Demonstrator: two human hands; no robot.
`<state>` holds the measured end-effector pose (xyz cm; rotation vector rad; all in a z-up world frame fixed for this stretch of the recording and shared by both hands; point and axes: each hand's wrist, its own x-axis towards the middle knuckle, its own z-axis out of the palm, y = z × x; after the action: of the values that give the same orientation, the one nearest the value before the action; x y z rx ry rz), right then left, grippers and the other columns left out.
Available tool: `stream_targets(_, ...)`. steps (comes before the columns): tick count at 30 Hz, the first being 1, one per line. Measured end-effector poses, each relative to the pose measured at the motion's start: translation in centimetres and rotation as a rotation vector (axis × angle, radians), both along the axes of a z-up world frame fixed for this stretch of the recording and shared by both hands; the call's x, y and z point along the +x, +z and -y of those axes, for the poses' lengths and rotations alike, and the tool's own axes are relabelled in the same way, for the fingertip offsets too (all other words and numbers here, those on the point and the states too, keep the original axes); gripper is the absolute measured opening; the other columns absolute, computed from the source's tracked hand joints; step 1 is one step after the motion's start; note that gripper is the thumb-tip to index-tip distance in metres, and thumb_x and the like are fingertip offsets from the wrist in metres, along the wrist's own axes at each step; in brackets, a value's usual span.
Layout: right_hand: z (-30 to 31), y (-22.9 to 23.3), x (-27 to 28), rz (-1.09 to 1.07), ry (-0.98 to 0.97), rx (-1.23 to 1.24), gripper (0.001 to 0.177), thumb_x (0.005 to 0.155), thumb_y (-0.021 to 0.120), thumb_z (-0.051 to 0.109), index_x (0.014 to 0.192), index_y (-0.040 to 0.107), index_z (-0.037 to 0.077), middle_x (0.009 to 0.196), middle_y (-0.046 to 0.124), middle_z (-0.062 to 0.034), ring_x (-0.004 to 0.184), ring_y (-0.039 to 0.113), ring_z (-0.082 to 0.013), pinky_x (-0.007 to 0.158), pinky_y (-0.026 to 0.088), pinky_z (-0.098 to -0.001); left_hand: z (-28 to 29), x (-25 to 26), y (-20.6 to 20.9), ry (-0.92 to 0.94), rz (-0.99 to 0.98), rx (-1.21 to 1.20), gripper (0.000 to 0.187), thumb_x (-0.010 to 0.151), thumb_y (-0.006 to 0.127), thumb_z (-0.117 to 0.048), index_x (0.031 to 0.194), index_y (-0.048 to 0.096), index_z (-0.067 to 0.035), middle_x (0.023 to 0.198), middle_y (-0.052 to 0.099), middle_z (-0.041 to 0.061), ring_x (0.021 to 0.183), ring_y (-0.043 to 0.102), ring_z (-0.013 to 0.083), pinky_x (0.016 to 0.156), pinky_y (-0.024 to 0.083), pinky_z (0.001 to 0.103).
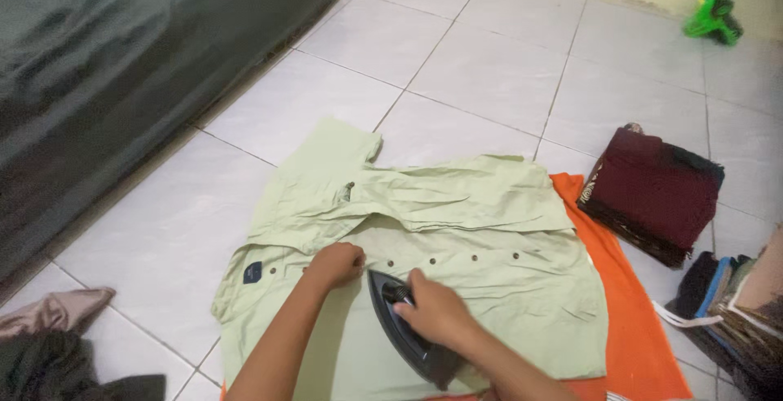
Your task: The person irons a light green shirt laid out on an orange mat on the floor. They repeatedly smooth the fabric with their hands and use a black iron to press the sleeves, body, and collar areas.
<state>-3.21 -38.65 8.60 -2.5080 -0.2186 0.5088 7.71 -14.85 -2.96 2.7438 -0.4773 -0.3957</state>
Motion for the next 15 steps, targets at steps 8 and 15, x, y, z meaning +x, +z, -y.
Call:
stream_targets(8,-3.4,-1.4,-2.0,0.074,-0.16,-0.1,0.035,0.094,0.062,0.036,0.104,0.054,0.003,0.089,0.072,-0.0201,0.087,0.071,-0.0411,0.077,0.054,-0.0536,-0.7,2.9,-5.2,0.038,-0.165,-0.166,0.028,0.073,0.077,-0.027,0.098,0.078,-0.013,0.097,0.077,0.012,0.093,0.074,0.0283,0.086,0.057,0.038)
stream_targets(15,-3.5,-0.8,-2.1,0.096,-0.138,-0.138,0.036,0.096,0.062,0.036,0.102,0.054,0.002,0.086,0.073,-0.0212,0.082,0.072,-0.041,0.072,0.056,-0.0525,-0.2,5.6,-9.2,0.07,-0.208,0.119,0.027,0.076,0.08,-0.031,0.088,0.08,-0.007,0.099,0.074,0.021,0.094,0.072,0.0346,0.089,0.056,0.042)
